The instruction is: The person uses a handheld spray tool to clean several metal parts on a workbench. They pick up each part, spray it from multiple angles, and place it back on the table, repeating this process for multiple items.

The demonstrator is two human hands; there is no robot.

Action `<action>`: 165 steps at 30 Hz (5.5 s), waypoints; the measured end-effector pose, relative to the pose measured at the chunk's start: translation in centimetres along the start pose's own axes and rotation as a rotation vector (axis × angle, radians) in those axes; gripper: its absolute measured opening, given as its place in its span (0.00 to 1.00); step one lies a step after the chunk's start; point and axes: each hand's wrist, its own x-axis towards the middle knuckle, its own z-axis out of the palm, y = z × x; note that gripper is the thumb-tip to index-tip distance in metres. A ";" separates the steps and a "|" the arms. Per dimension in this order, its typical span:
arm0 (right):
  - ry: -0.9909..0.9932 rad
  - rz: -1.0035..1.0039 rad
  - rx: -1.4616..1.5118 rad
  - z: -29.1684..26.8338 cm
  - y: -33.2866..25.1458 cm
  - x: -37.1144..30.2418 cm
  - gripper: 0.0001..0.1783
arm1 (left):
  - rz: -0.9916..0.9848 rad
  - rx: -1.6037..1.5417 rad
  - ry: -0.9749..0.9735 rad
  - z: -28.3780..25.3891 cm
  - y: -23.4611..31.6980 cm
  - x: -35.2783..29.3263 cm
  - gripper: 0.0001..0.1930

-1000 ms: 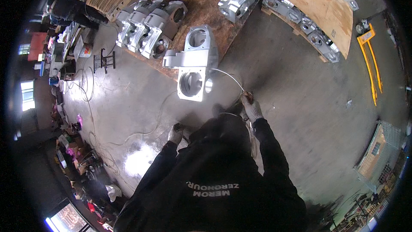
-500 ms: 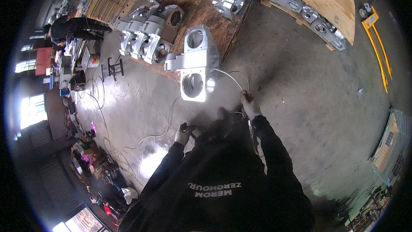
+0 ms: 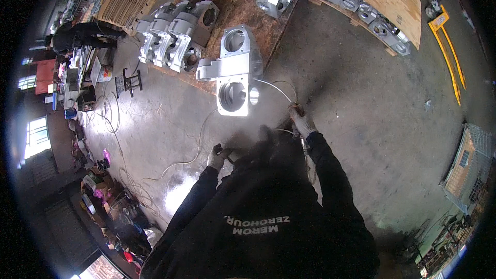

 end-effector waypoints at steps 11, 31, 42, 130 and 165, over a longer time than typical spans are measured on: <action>-0.059 0.066 0.142 0.8 1.3 -1.6 0.23 | -0.084 -0.077 -0.056 -2.5 2.4 -1.0 0.28; 0.076 -0.147 0.019 2.2 0.1 -4.1 0.23 | 0.088 0.058 -0.065 -2.0 -4.6 1.9 0.28; 0.055 -0.174 -0.169 2.7 0.4 -2.4 0.23 | 0.028 0.030 -0.113 -1.8 3.0 -0.3 0.28; 0.209 -1.045 -0.395 -5.2 -6.1 20.3 0.23 | -0.119 -0.049 0.034 8.5 23.8 -7.7 0.24; -0.029 -0.110 -0.334 -11.4 -17.4 12.4 0.17 | -0.539 -0.982 0.408 -3.8 19.8 34.5 0.32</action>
